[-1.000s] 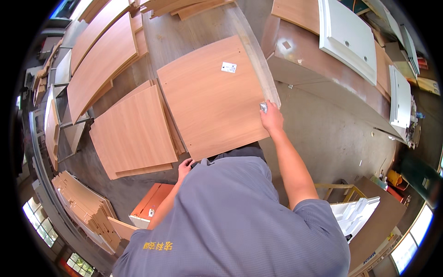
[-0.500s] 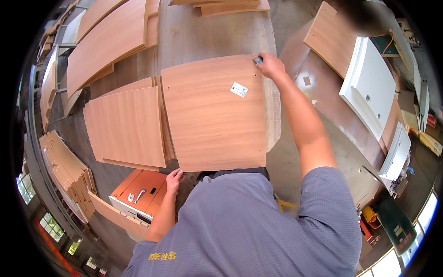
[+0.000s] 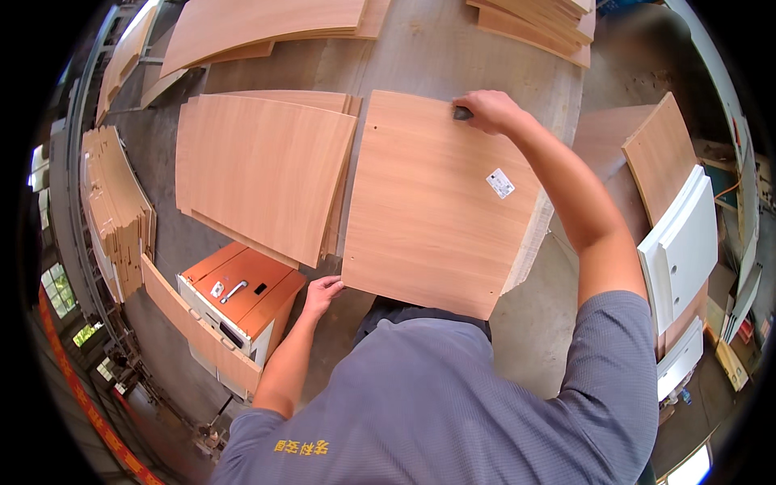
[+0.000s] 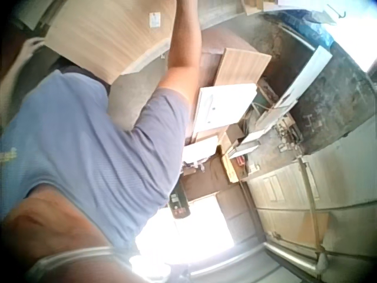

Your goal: The person applies edge banding to several wooden panels using a small handheld tool, pressing and smoothing it along the edges by hand before stacking the panels on a nearby surface.

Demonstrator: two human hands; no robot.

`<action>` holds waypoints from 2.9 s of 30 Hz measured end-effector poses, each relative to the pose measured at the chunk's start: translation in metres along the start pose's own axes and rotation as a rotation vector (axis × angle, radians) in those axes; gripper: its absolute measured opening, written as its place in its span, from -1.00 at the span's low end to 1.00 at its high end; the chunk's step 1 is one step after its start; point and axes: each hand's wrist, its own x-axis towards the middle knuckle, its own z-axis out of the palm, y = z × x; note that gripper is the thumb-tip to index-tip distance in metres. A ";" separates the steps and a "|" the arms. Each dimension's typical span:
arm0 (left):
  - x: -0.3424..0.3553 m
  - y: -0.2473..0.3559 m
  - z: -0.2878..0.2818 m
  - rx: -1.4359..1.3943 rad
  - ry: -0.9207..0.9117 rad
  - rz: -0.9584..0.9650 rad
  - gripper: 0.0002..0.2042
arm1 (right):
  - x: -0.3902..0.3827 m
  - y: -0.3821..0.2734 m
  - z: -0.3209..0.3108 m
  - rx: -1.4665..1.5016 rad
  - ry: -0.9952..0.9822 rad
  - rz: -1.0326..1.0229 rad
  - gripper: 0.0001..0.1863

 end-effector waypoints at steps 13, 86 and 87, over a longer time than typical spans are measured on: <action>0.052 0.152 0.036 0.983 0.330 0.970 -0.37 | 0.019 -0.175 0.108 0.260 0.366 0.370 -0.26; -0.027 0.003 -0.018 0.868 -0.161 1.186 -0.31 | -0.055 -0.301 0.072 0.779 0.724 0.583 -0.44; -0.024 0.000 -0.009 0.939 -0.177 1.183 -0.25 | -0.081 -0.310 0.069 0.765 0.687 0.612 -0.40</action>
